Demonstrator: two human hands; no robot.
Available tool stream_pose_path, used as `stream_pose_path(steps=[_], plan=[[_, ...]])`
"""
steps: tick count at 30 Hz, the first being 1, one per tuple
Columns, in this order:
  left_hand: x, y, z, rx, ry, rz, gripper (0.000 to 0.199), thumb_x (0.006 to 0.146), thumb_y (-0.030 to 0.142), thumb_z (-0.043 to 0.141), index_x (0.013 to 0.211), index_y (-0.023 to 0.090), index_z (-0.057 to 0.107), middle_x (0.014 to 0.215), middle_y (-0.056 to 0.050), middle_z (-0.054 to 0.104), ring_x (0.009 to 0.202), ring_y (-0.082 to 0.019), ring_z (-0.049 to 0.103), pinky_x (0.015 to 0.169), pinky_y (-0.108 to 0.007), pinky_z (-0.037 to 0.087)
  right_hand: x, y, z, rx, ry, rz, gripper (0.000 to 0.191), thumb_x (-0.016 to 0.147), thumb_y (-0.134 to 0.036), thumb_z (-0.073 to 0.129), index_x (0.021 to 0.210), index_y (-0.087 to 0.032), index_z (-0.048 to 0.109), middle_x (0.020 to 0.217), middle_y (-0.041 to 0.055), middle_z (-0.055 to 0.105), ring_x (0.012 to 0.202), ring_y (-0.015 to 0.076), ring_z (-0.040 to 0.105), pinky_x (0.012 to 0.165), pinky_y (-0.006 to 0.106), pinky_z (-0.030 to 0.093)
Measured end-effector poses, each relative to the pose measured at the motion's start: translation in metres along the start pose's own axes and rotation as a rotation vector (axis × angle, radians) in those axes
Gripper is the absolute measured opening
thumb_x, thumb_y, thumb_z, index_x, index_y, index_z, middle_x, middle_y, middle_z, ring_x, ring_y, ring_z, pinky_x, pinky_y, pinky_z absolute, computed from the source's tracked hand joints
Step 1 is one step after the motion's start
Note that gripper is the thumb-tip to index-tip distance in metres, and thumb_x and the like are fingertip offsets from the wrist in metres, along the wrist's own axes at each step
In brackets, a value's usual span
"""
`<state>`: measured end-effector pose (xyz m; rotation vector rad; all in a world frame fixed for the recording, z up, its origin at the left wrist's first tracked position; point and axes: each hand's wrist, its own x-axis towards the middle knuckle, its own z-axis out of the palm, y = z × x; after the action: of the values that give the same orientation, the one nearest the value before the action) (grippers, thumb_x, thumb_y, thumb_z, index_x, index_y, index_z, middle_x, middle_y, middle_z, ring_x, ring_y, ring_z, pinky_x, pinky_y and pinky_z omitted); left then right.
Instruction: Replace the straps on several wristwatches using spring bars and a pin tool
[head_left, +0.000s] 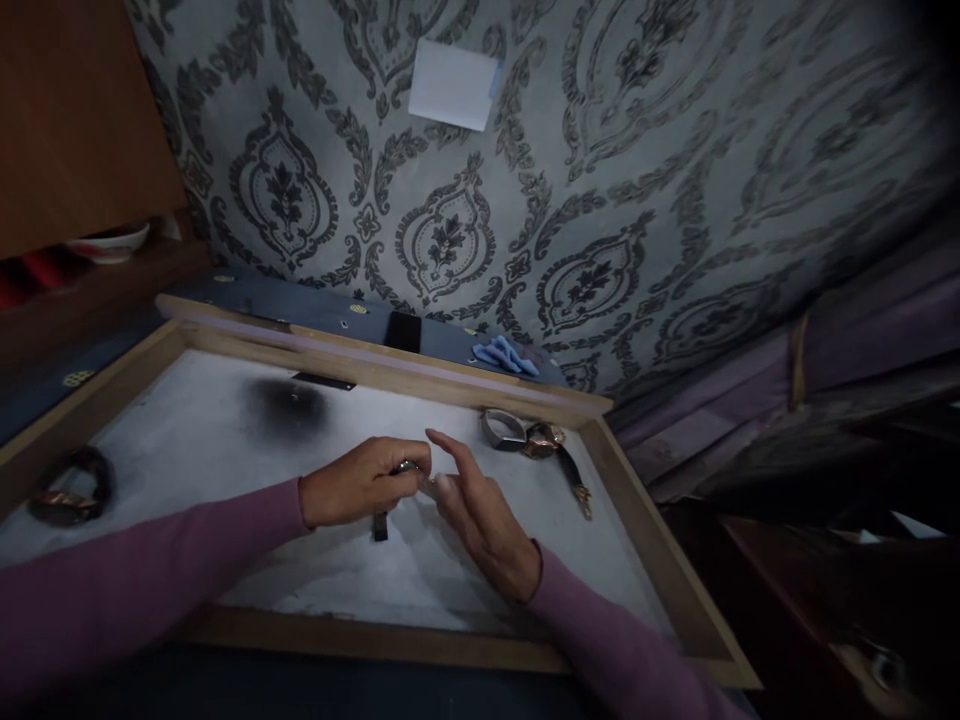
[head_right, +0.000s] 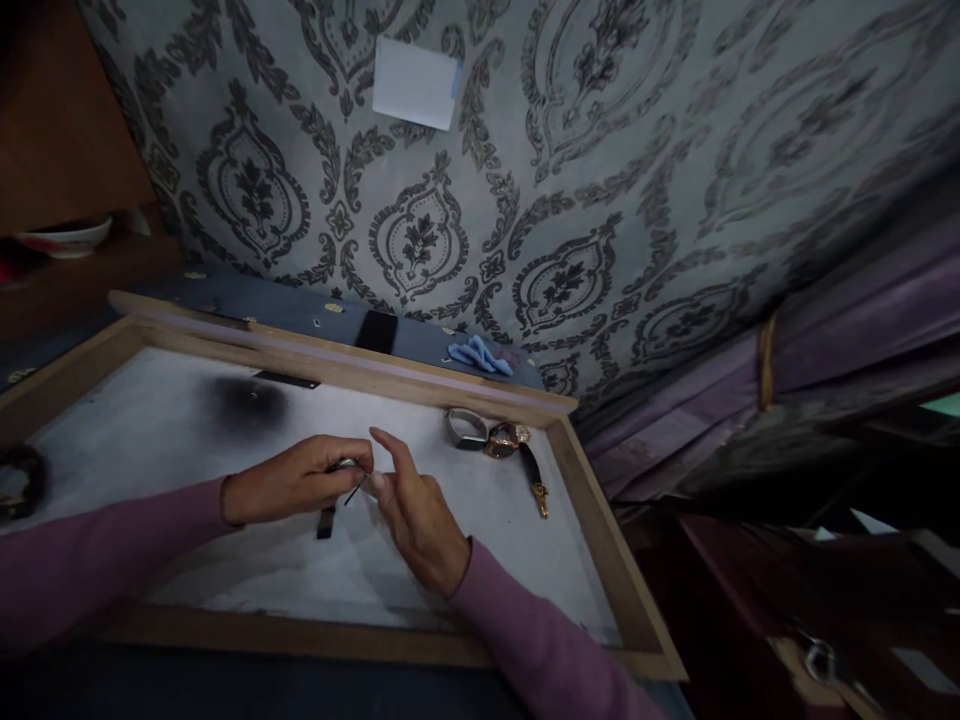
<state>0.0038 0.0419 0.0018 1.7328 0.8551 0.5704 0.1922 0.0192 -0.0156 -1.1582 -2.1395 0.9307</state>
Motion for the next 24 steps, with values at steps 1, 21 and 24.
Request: stream_pose_path(steps=[1,21,24], plan=[[0.000,0.000,0.000,0.005,0.004,-0.002,0.009,0.079,0.020,0.041,0.071,0.019,0.044,0.053,0.008,0.035,0.048,-0.008,0.033,0.047,-0.020,0.027,0.001,-0.001,-0.002,0.026,0.004,0.021,0.047,0.102,-0.038,0.030,0.141,-0.014,0.033,0.054,-0.0073,0.043,0.045,0.0127,0.044,0.047,0.023,0.033],[-0.002,0.004,-0.007,0.125,0.121,0.062,0.018,0.085,0.022,0.039,0.075,0.017,0.052,0.066,0.004,0.047,0.062,-0.012,0.043,0.060,-0.023,0.032,0.006,-0.011,0.009,-0.292,0.136,-0.120,0.023,0.095,-0.014,0.034,0.089,-0.018,0.055,0.071,0.0030,0.063,0.062,0.0166,0.060,0.060,0.026,0.045],[-0.002,0.005,-0.006,0.112,0.083,0.053,0.018,0.086,0.024,0.041,0.073,0.017,0.050,0.063,0.005,0.044,0.061,-0.012,0.041,0.058,-0.023,0.031,0.006,-0.010,0.002,-0.211,0.102,-0.102,0.026,0.096,-0.018,0.035,0.072,-0.021,0.046,0.057,-0.0027,0.052,0.051,0.0124,0.052,0.054,0.022,0.037]])
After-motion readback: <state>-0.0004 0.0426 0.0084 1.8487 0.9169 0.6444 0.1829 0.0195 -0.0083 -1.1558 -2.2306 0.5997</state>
